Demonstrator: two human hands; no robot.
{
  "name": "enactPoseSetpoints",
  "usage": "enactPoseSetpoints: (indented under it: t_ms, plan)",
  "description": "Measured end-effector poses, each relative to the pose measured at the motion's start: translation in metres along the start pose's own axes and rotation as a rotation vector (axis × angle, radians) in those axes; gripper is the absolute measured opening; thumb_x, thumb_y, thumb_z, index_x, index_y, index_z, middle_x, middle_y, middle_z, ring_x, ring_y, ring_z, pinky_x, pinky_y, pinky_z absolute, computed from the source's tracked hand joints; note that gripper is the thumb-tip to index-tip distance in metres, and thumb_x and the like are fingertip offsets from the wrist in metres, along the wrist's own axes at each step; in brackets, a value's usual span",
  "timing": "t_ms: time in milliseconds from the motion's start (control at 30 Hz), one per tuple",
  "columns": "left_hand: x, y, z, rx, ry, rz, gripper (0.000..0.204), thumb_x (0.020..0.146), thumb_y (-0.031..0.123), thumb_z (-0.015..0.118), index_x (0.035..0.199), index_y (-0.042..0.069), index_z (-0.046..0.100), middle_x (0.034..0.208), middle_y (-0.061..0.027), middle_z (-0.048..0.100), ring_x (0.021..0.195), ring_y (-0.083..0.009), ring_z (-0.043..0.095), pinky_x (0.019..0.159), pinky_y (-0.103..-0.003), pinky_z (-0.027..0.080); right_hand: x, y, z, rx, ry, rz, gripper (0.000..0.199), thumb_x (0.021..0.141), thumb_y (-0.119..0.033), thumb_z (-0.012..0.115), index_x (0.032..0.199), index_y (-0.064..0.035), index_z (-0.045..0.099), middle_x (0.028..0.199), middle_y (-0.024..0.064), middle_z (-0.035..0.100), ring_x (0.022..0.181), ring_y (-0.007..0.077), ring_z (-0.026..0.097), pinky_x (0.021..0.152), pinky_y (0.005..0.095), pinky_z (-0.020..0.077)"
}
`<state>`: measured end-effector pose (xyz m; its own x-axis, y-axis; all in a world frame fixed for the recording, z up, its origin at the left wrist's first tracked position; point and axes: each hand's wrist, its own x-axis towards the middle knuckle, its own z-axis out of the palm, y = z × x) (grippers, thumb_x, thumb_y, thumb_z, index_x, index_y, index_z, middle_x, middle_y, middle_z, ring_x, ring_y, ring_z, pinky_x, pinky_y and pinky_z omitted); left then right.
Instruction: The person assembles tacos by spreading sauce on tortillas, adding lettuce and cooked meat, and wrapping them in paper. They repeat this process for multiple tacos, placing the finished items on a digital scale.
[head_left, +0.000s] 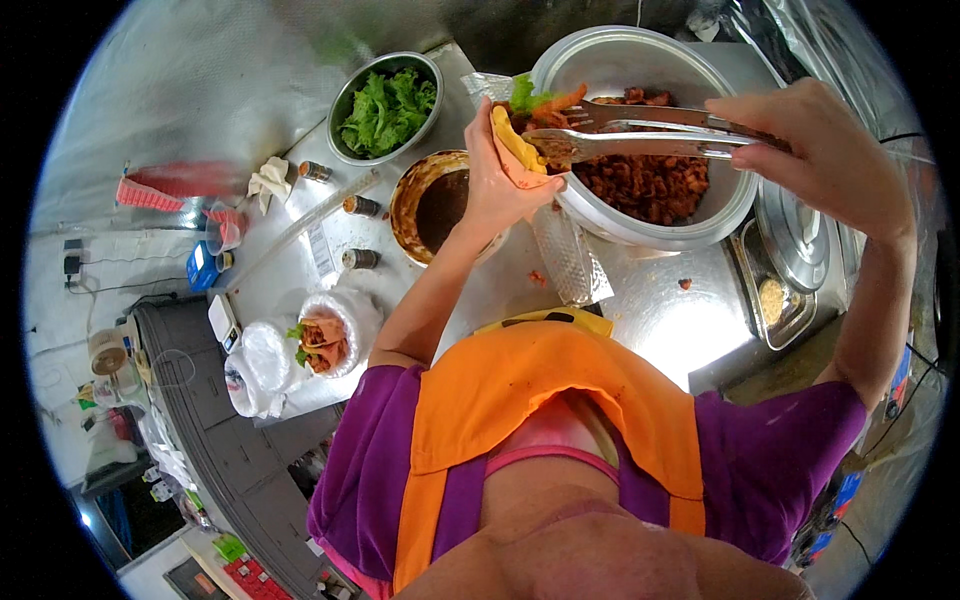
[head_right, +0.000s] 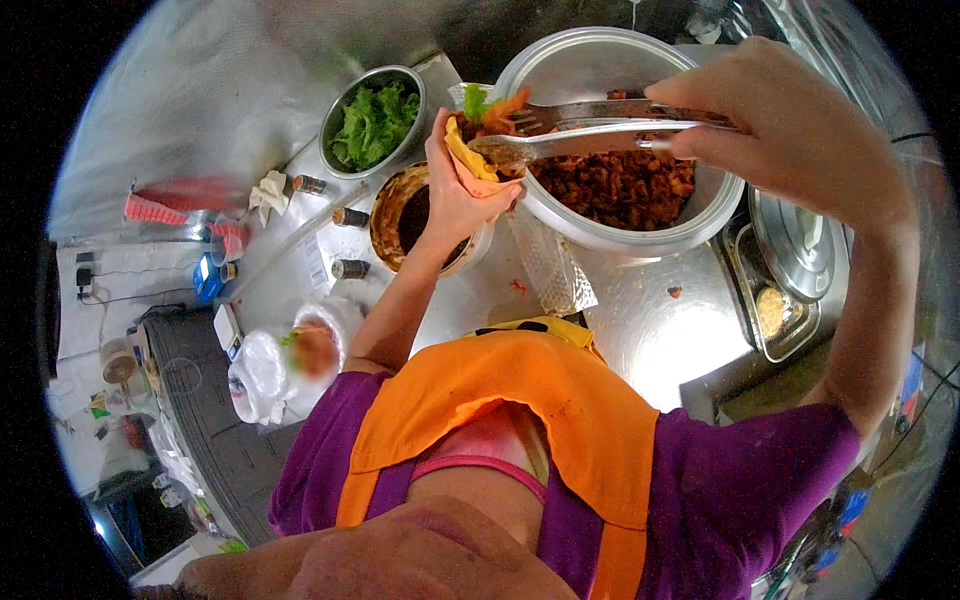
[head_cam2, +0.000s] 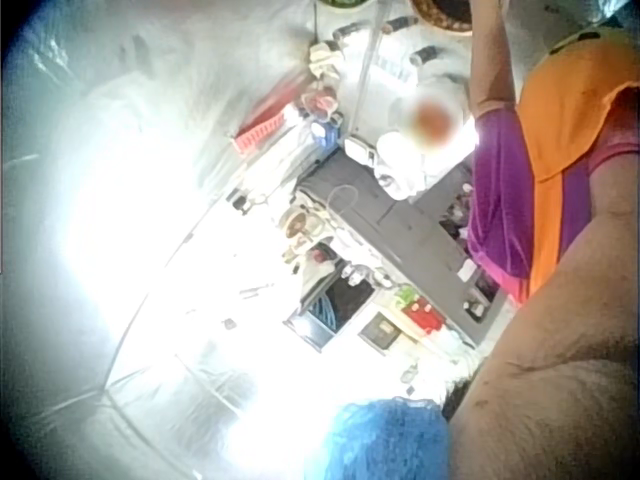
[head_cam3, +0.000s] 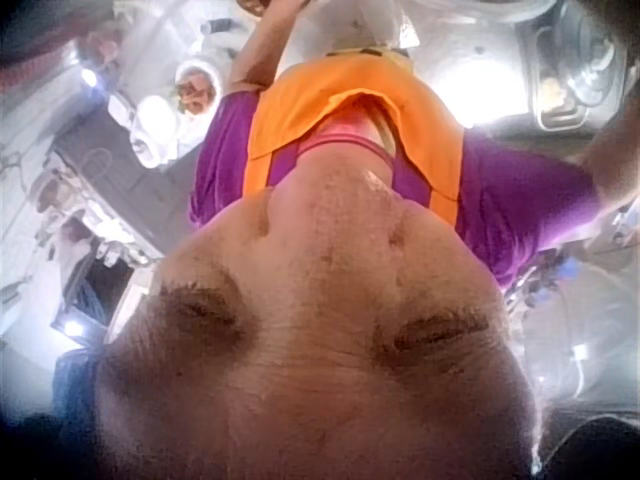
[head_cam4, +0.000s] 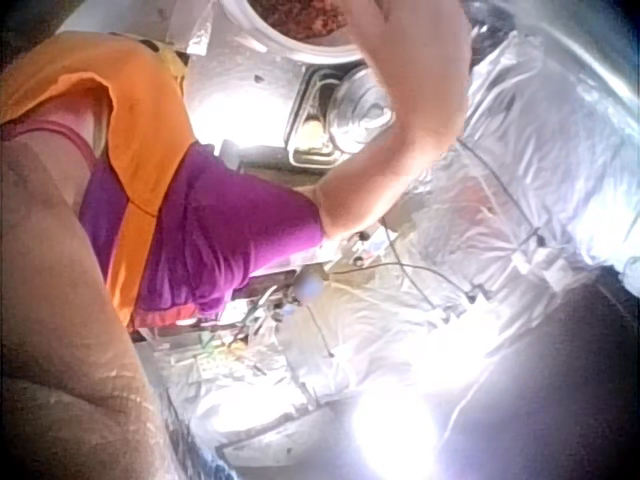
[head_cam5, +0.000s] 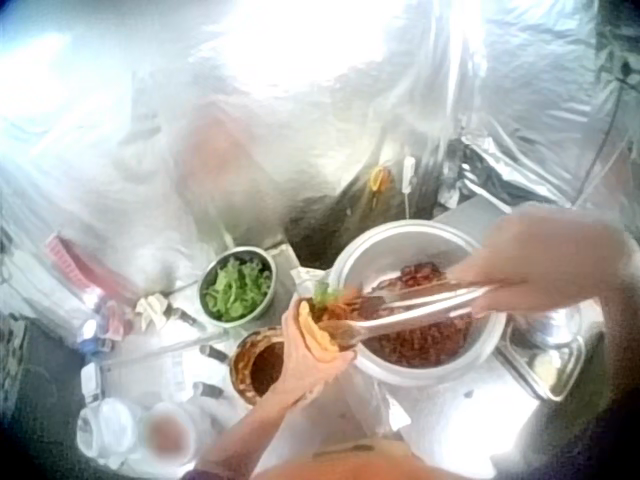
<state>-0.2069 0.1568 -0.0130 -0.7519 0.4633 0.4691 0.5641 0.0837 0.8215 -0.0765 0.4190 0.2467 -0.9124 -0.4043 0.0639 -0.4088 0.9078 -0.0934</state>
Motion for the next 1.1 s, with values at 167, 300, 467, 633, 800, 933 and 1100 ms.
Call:
enactPoseSetpoints:
  t_ms: [167, 300, 467, 633, 800, 933, 1100]
  plan:
    - [0.004, 0.001, 0.006, -0.062, -0.032, -0.037, 0.120, 0.065, 0.012, 0.087, 0.151, -0.001, 0.005, 0.143, -0.0193, 0.030, 0.133, -0.0273, 0.041, 0.110, -0.039, 0.041, -0.014, 0.008, -0.005, -0.014, 0.012, -0.006, 0.037, 0.087, -0.022, 0.066, 0.118, -0.0015, 0.066, 0.079, 0.0151, 0.067, 0.062, 0.0246, 0.060, 0.063, 0.0350, 0.0469]
    - [0.000, 0.001, 0.006, -0.087, -0.038, -0.049, 0.119, 0.066, 0.009, 0.086, 0.151, 0.002, 0.004, 0.143, -0.0190, 0.030, 0.132, -0.0269, 0.042, 0.107, -0.039, 0.044, -0.001, 0.004, 0.017, 0.013, 0.099, -0.109, 0.035, 0.086, -0.021, 0.068, 0.115, -0.0022, 0.067, 0.080, 0.0150, 0.065, 0.069, 0.0266, 0.062, 0.066, 0.0392, 0.0465]
    - [-0.002, -0.005, 0.006, -0.131, -0.049, -0.043, 0.120, 0.065, 0.007, 0.086, 0.152, 0.005, 0.003, 0.144, -0.0175, 0.030, 0.131, -0.0257, 0.043, 0.105, -0.039, 0.046, -0.015, 0.008, -0.001, 0.048, 0.014, -0.002, 0.037, 0.089, -0.021, 0.065, 0.121, -0.0036, 0.065, 0.079, 0.0138, 0.066, 0.061, 0.0247, 0.060, 0.059, 0.0336, 0.0462]
    - [-0.003, -0.001, 0.005, -0.115, -0.050, -0.040, 0.121, 0.065, 0.006, 0.086, 0.153, 0.007, 0.002, 0.144, -0.0164, 0.030, 0.129, -0.0251, 0.045, 0.105, -0.039, 0.046, -0.012, 0.013, 0.016, 0.070, 0.041, -0.059, 0.036, 0.090, -0.022, 0.064, 0.121, -0.0029, 0.065, 0.076, 0.0124, 0.066, 0.059, 0.0226, 0.060, 0.057, 0.0320, 0.0458]
    - [-0.002, 0.008, 0.007, -0.325, -0.010, -0.153, 0.125, 0.061, 0.016, 0.090, 0.151, -0.001, 0.005, 0.137, -0.0149, 0.028, 0.133, -0.0257, 0.035, 0.111, -0.038, 0.036, -0.014, 0.011, 0.022, 0.042, 0.161, -0.045, 0.030, 0.089, -0.019, 0.065, 0.115, -0.0045, 0.068, 0.076, 0.0143, 0.067, 0.062, 0.0280, 0.063, 0.060, 0.0350, 0.0478]
    - [-0.001, 0.010, 0.007, -0.379, -0.007, -0.180, 0.125, 0.061, 0.014, 0.089, 0.151, 0.000, 0.004, 0.139, -0.0149, 0.027, 0.133, -0.0256, 0.036, 0.111, -0.038, 0.036, -0.030, 0.014, 0.025, 0.137, 0.148, 0.076, 0.031, 0.089, -0.018, 0.064, 0.117, -0.0058, 0.066, 0.076, 0.0150, 0.066, 0.063, 0.0297, 0.063, 0.062, 0.0373, 0.0475]
    - [-0.002, 0.004, 0.005, -0.242, -0.059, -0.109, 0.124, 0.062, 0.010, 0.088, 0.152, 0.002, 0.003, 0.140, -0.0162, 0.029, 0.131, -0.0262, 0.041, 0.108, -0.039, 0.041, -0.018, 0.008, 0.043, 0.084, 0.123, -0.012, 0.033, 0.089, -0.018, 0.066, 0.118, -0.0040, 0.066, 0.075, 0.0140, 0.066, 0.060, 0.0240, 0.064, 0.060, 0.0349, 0.0479]
